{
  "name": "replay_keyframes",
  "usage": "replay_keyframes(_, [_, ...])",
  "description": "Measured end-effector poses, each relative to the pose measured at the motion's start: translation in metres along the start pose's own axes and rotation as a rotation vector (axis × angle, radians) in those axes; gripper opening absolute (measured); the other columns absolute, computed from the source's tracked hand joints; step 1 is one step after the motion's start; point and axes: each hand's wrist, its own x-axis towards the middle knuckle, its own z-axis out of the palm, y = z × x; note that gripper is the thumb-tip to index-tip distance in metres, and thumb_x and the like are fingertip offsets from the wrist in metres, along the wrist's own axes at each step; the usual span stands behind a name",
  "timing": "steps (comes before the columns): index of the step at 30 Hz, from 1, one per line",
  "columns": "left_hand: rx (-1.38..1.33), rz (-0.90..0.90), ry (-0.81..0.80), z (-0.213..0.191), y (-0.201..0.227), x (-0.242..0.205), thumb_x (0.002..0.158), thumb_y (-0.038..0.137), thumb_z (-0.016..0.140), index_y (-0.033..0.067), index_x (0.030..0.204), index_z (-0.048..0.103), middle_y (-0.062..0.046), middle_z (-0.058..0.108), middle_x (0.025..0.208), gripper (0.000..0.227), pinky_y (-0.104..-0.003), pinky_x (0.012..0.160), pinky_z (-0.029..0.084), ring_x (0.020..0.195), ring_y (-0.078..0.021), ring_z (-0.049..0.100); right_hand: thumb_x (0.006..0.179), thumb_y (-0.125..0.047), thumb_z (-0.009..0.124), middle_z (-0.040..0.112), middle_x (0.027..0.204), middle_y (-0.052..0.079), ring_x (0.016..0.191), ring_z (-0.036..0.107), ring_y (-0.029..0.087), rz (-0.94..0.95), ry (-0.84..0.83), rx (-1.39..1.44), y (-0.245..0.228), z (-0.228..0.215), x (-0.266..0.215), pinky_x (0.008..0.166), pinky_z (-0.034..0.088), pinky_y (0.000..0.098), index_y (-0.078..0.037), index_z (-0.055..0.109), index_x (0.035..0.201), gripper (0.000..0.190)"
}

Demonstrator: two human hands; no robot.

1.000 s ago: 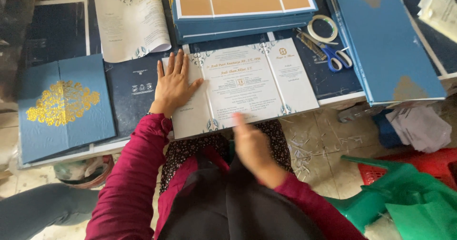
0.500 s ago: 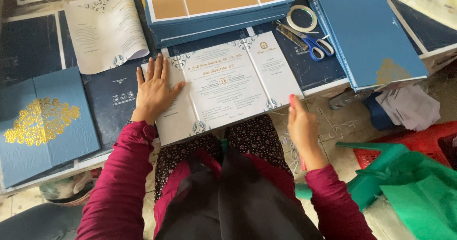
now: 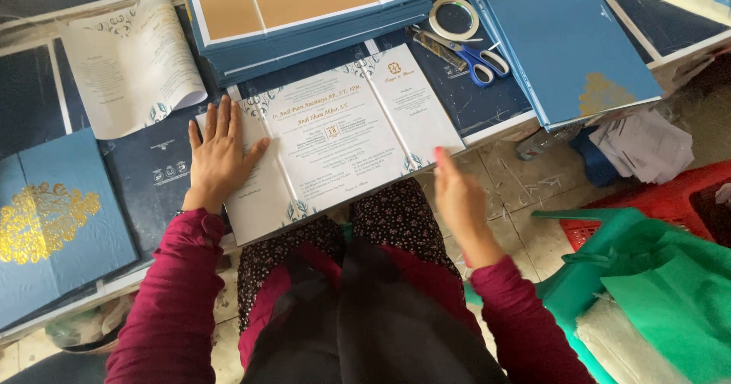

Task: The person places a printed sheet into a blue book cover, smooths it down, and uses a red tool to press along the edges and creases. They repeat this process with another sheet and cover, ensuring the paper is aligned and flat within the binding.

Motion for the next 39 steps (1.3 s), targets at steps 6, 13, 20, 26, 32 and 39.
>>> replay_keyframes(6, [0.007,-0.006,0.002,-0.003,0.002,0.002,0.103,0.068,0.040,0.0113,0.168,0.026,-0.009,0.020,0.176,0.088,-0.061,0.128,-0.002,0.162,-0.0294,0.012,0.106,-0.008,0.054,0.072,0.076,0.023,0.055,0.068,0.029,-0.065,0.013,0.020,-0.042,0.050,-0.018,0.047,0.057,0.0408,-0.003,0.053,0.150,0.045])
replay_keyframes(13, [0.001,0.016,-0.035,0.006,-0.004,0.005,0.101,0.074,0.035,0.0109,0.169,0.022,-0.012,0.017,0.176,0.094,-0.061,0.128,-0.003,0.162,-0.0325,0.010,0.104,-0.013,0.055,0.070,0.069,0.013,0.054,0.069,0.026,-0.127,-0.088,-0.057,-0.027,0.028,-0.006,0.047,0.059,0.0406,-0.010,0.055,0.146,0.042])
replay_keyframes(20, [0.005,0.019,0.032,0.006,-0.003,0.003,0.103,0.071,0.036,0.0092,0.168,0.030,-0.014,0.021,0.176,0.090,-0.059,0.129,0.001,0.161,-0.0349,0.016,0.106,-0.020,0.057,0.075,0.093,0.025,0.084,0.072,0.048,-0.086,0.066,-0.148,0.088,-0.031,0.024,0.068,0.055,0.0588,-0.019,0.062,0.147,0.041])
replay_keyframes(26, [0.205,0.043,0.058,0.007,0.016,-0.065,0.094,0.077,0.039,0.0045,0.167,0.031,-0.024,0.029,0.171,0.103,-0.063,0.128,0.016,0.156,-0.0460,0.028,0.100,-0.017,0.064,0.055,0.090,0.011,0.087,0.064,0.041,-0.347,0.019,-0.214,0.110,-0.053,0.067,0.080,0.055,0.0502,-0.029,0.076,0.130,0.034])
replay_keyframes(32, [0.170,0.046,0.135,0.015,0.028,-0.137,0.101,0.065,0.023,0.0042,0.167,0.008,-0.016,0.006,0.175,0.091,-0.050,0.128,0.005,0.160,-0.0324,0.009,0.103,-0.004,0.060,0.047,0.091,0.011,0.079,0.049,0.028,-0.423,-0.082,0.024,0.095,-0.008,0.203,0.075,0.044,0.0427,-0.010,0.072,0.132,0.032])
replay_keyframes(39, [0.136,0.001,0.121,0.013,0.030,-0.149,0.103,0.058,0.026,0.0061,0.167,0.008,-0.013,0.004,0.176,0.085,-0.049,0.128,0.003,0.160,-0.0295,0.007,0.092,0.002,0.064,0.056,0.104,0.022,0.098,0.058,0.047,-0.360,0.009,-0.068,0.072,0.052,0.314,0.094,0.048,0.0536,-0.012,0.076,0.124,0.037])
